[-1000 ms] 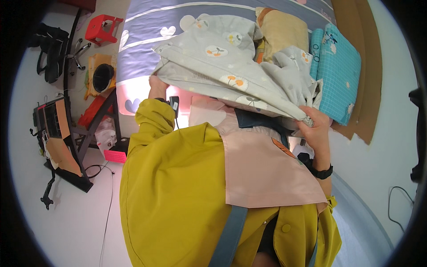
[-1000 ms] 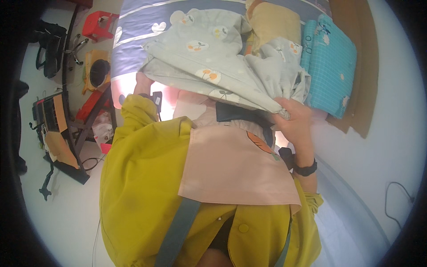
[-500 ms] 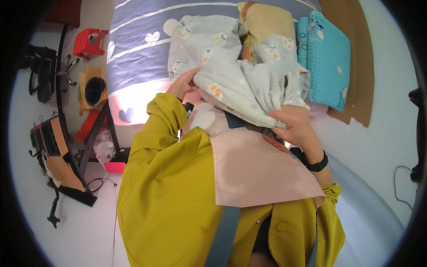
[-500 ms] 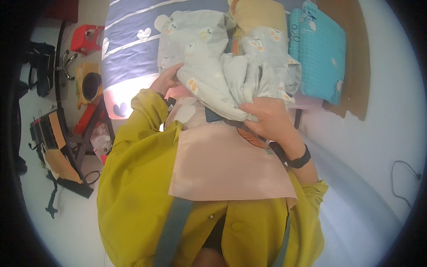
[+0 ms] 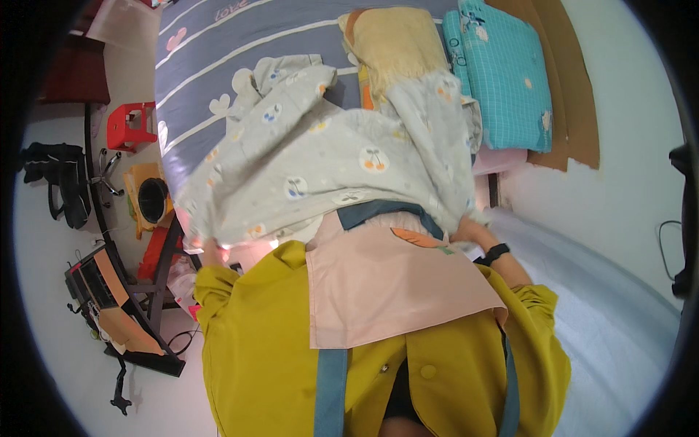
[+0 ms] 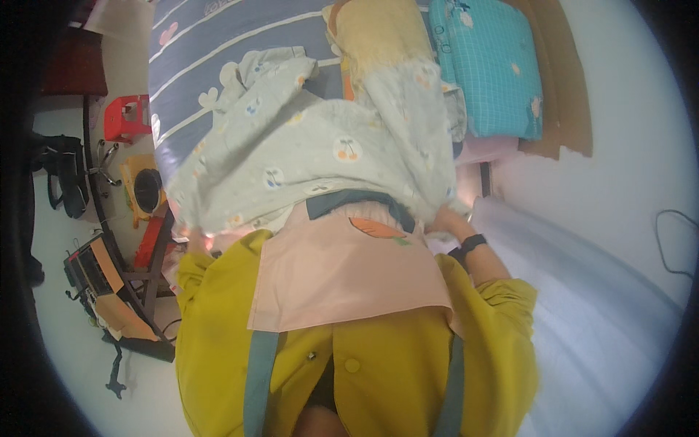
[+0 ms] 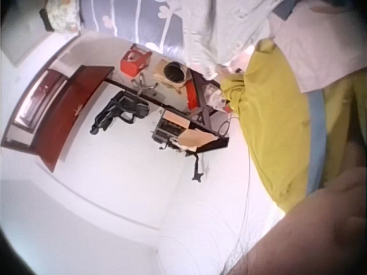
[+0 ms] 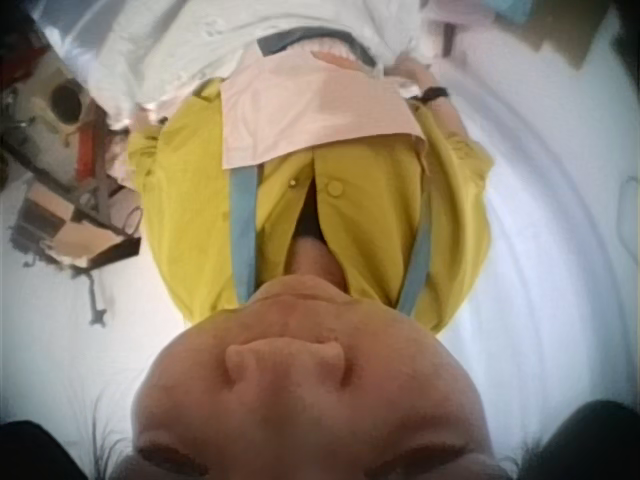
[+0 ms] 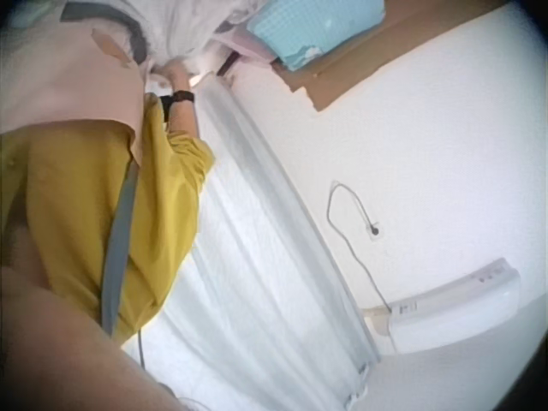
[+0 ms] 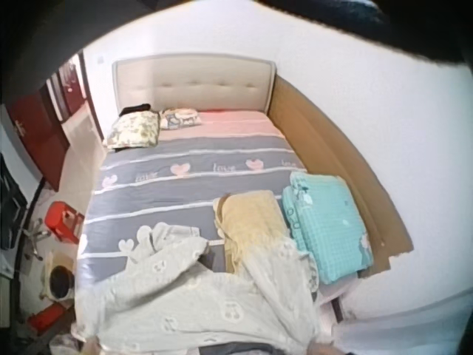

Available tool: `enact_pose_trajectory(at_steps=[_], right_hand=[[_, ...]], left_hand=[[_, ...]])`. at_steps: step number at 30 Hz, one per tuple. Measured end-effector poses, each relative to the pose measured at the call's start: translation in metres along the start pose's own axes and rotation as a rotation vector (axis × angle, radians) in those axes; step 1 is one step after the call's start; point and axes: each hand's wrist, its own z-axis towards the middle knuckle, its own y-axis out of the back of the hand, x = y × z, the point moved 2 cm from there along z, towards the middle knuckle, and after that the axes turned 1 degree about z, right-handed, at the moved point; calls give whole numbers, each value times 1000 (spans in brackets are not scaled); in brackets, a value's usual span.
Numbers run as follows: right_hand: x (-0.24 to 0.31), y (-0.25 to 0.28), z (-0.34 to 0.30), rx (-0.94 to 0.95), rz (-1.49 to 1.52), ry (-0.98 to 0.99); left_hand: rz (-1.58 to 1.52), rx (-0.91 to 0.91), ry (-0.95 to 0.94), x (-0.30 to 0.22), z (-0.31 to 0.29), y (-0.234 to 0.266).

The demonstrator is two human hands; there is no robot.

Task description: The person folds a floral-patterned duvet cover on a bed, then folds a light-colored blanket with small motifs. The person smooths and aligns the edges of each item before folding them into compact rectangles and stacking them on the bed.

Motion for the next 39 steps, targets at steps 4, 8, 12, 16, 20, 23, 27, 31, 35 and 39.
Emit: enact_pose_trajectory(at_steps=[4,8,12,16,20,23,27,31,35,39], right_hand=[[-55,-47,113,-4,-216,376],[-55,184,90,-486,1208,473],[24,421,-79,-1136,1515,1159],[21,492,-249,-1408,1420,1583],[19,456,-286,-1998,488,1200],[-13,432,-216,-1594,960,1326],[-73,362,-79,-1348,1039,900],[-58,274,-17,-1336,129,490],[-88,199,52,-939,-61,267],[-75,176,81,-404,-297,199]], left_hand=[[328,-20,201,65,-25,-18],[1068,154,-907,-98,-38,-164],[-492,314,-647,-346,-138,-263],[-704,292,-948,-439,-292,-277],[-704,278,-923,-420,-310,-254],[-669,179,-763,-359,-284,-240],[-603,71,-464,-258,-233,-235],[-681,105,-276,-143,-166,-182],[-749,14,-163,-70,-171,-178],[-570,-57,-333,-55,-188,-180]])
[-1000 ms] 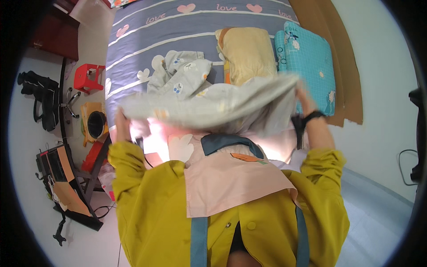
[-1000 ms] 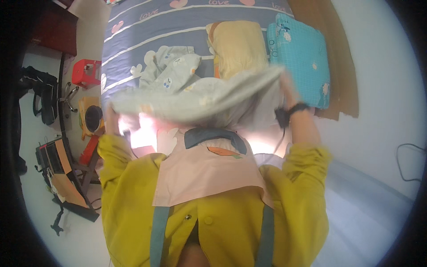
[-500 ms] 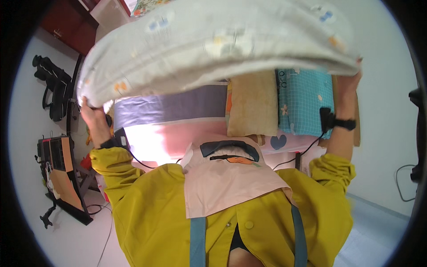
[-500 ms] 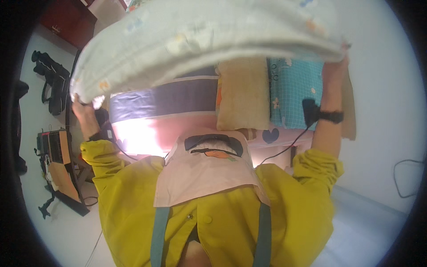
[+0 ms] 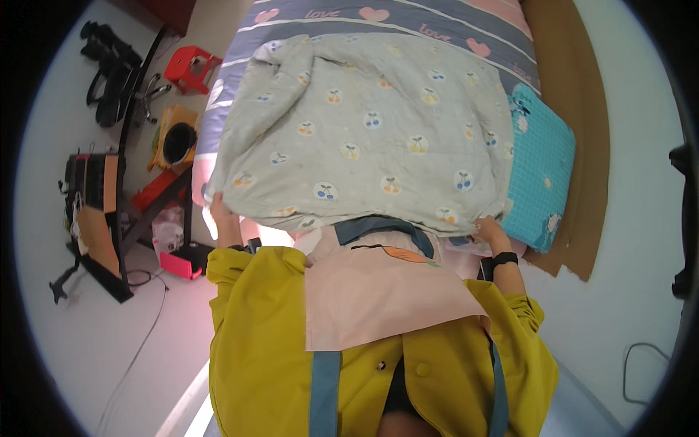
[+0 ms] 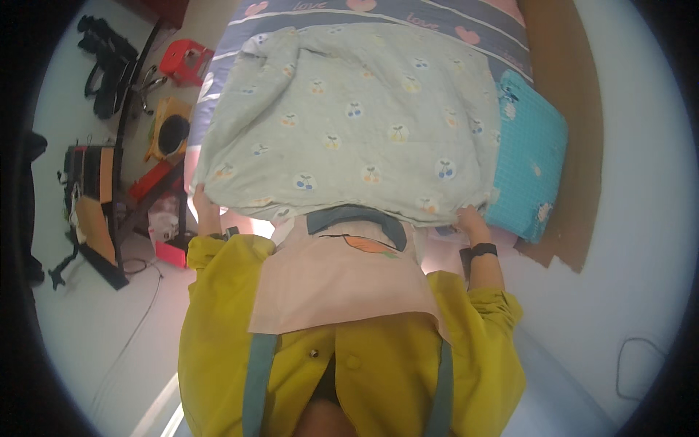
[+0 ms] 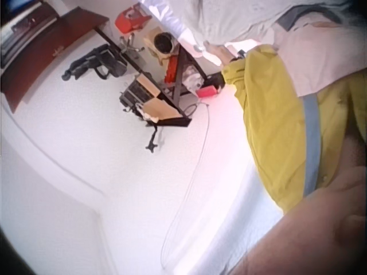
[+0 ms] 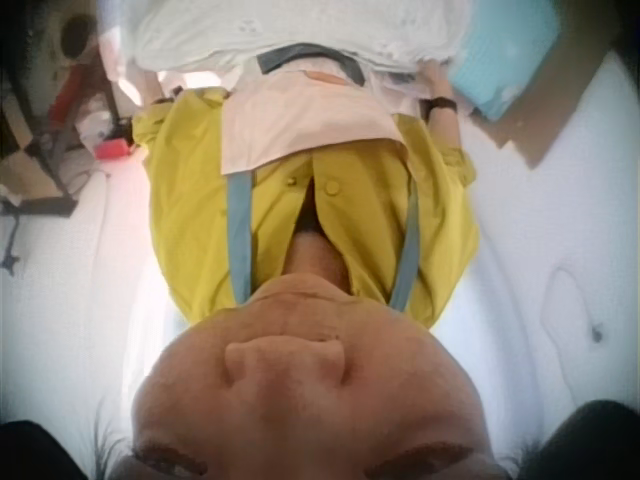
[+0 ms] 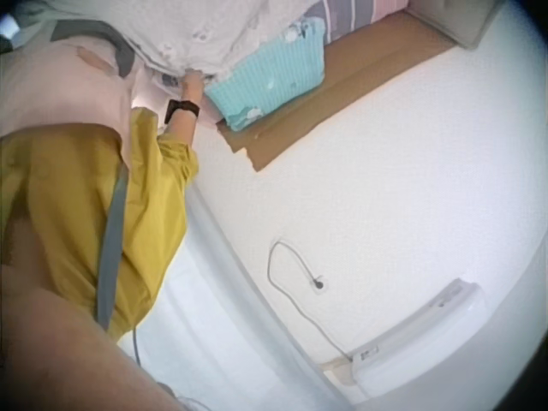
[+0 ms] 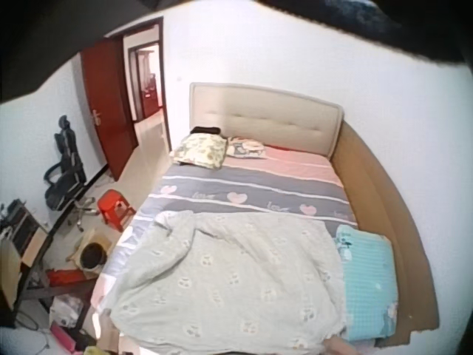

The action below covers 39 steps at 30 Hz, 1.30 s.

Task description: The person folds a floral-patterned duvet cover on a bed, then folds a light-colored blanket with small motifs. The person smooths and aligns the edges of each item before folding them into compact rectangles and stacking them on the bed.

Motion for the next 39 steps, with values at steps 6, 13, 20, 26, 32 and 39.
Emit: enact_pose_trajectory(at_steps=[6,13,20,26,32,39], right_hand=[[171,132,12,-387,394,544],[361,165,-4,-355,741,645],[363,139,21,-358,888,630],[371,126,2,-404,873,824],[384,128,-14,-337,714,911],[376,133,-13,-146,759,842]], left_hand=[[1463,290,-563,22,-76,-116],[1612,1102,-682,35,-166,-195],[971,1059,118,29,-140,-160],[301,270,884,6,-97,-149],[137,686,723,50,-46,-137],[403,845,511,31,-64,-160]])
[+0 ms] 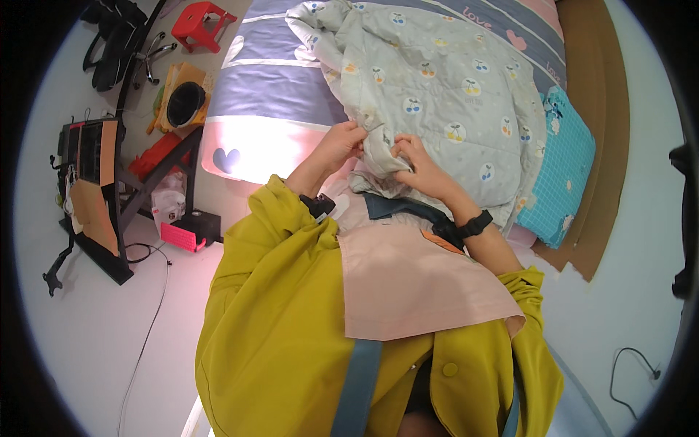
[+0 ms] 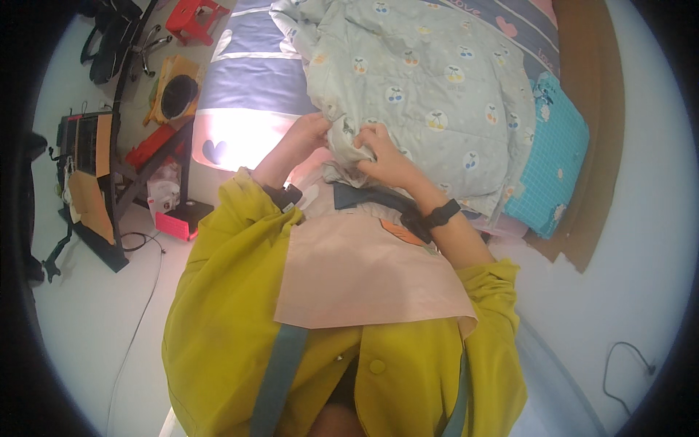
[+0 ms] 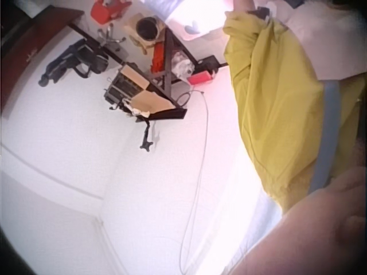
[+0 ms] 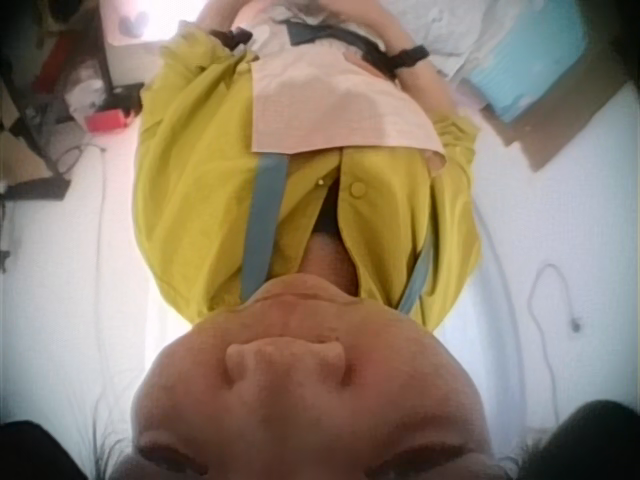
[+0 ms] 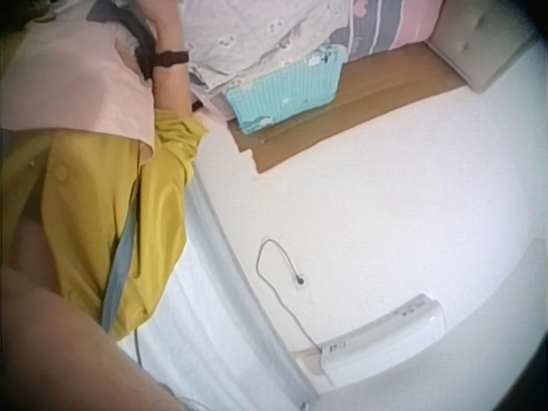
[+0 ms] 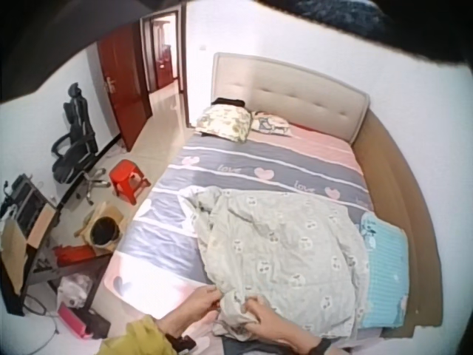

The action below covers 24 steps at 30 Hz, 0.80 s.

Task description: The person folds a floral-patterned duvet cover on a bed, then folds a light-colored blanket with small motifs. The person smooths and aligns the edges of each item before folding them into compact rectangles and stacking them on the bed.

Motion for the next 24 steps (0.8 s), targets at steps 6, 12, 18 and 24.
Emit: enact_pose_trajectory(at_steps=[6,12,18,24], right_hand=[[20,14,15,-33,314,-253],[1,17,14,-12,216,-432],[9,0,-8,243,73,-356],[14,-12,-26,380,66,-379]], left_hand=[[518,146,-265,-2,-15,-41],[490,373,-186,-11,-31,-60],[87,19,-85,-40,-11,0],[642,-713,65,20,77,93]])
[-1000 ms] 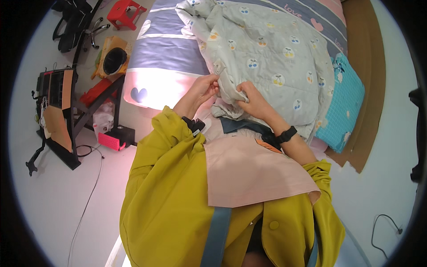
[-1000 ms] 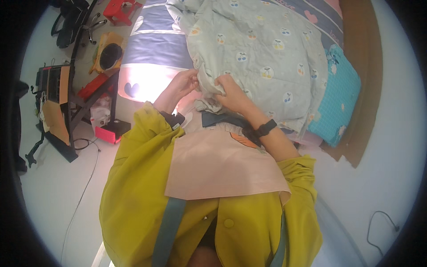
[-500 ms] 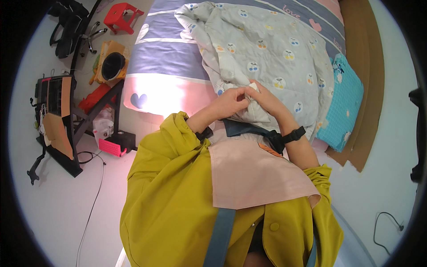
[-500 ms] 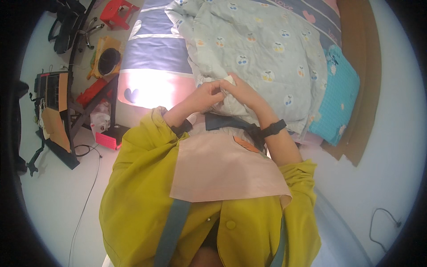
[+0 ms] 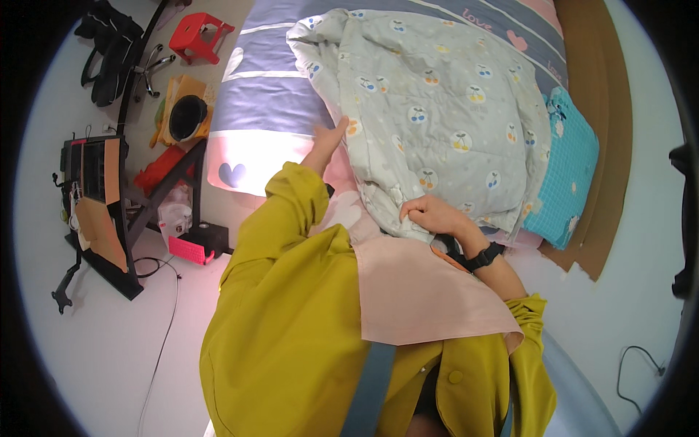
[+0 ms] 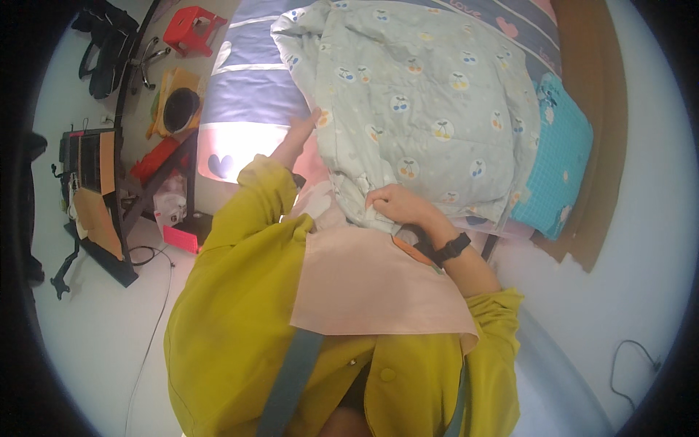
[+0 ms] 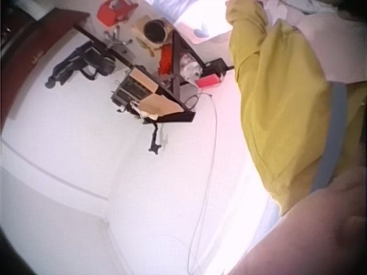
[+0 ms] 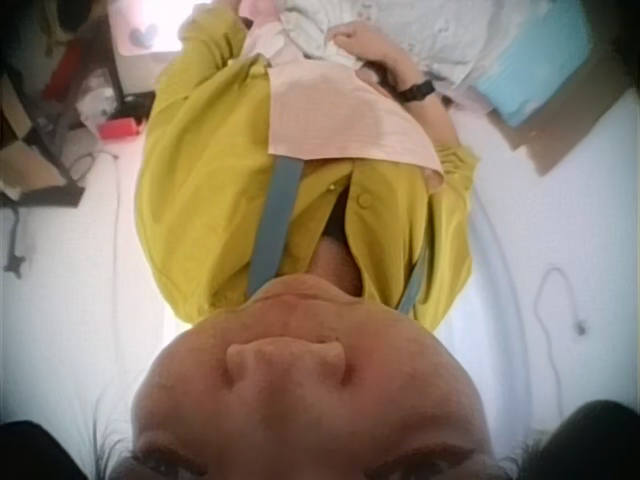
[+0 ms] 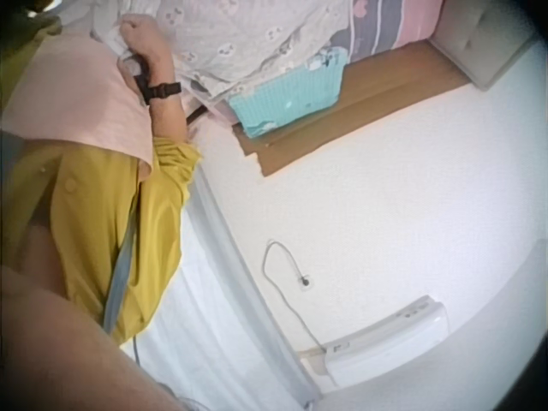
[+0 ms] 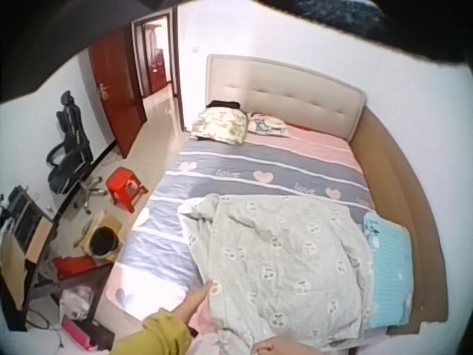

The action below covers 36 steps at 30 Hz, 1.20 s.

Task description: The person folds a floral-patterned duvet cover on a bed, then folds a light-colored blanket with small motifs. The person smooths and aligns the edges of each item before folding them into compact rectangles and stacking them on the bed.

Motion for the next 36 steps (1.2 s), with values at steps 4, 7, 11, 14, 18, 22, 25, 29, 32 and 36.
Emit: enact_pose_trajectory(at_steps=[4,7,11,14,18,22,25,29,32,36], right_hand=[[0,1,-7,26,-9,-51],[-18,0,-3,39,60,-14],[-24,40,7,-476,139,16],[-6,70,36,-759,273,16],[-11,64,63,-647,43,96],[-11,61,41,-553,109,108],[-17,50,11,-572,-157,65],[-39,31,-23,-523,-448,110],[-48,27,-39,-513,-392,100],[-62,20,-51,-625,-372,172]], left_hand=[[-676,803,263,7,-4,-35],[-548,703,137,-2,-2,-42],[-73,556,-455,-69,-53,-28],[477,618,-669,-103,-127,-26],[616,932,-971,-92,-174,-39],[245,1188,-668,-99,-141,-19],[-223,845,-429,-93,-57,6],[-354,460,-118,-82,26,7],[-288,314,-39,-69,48,-18],[-177,276,15,-3,117,-72]])
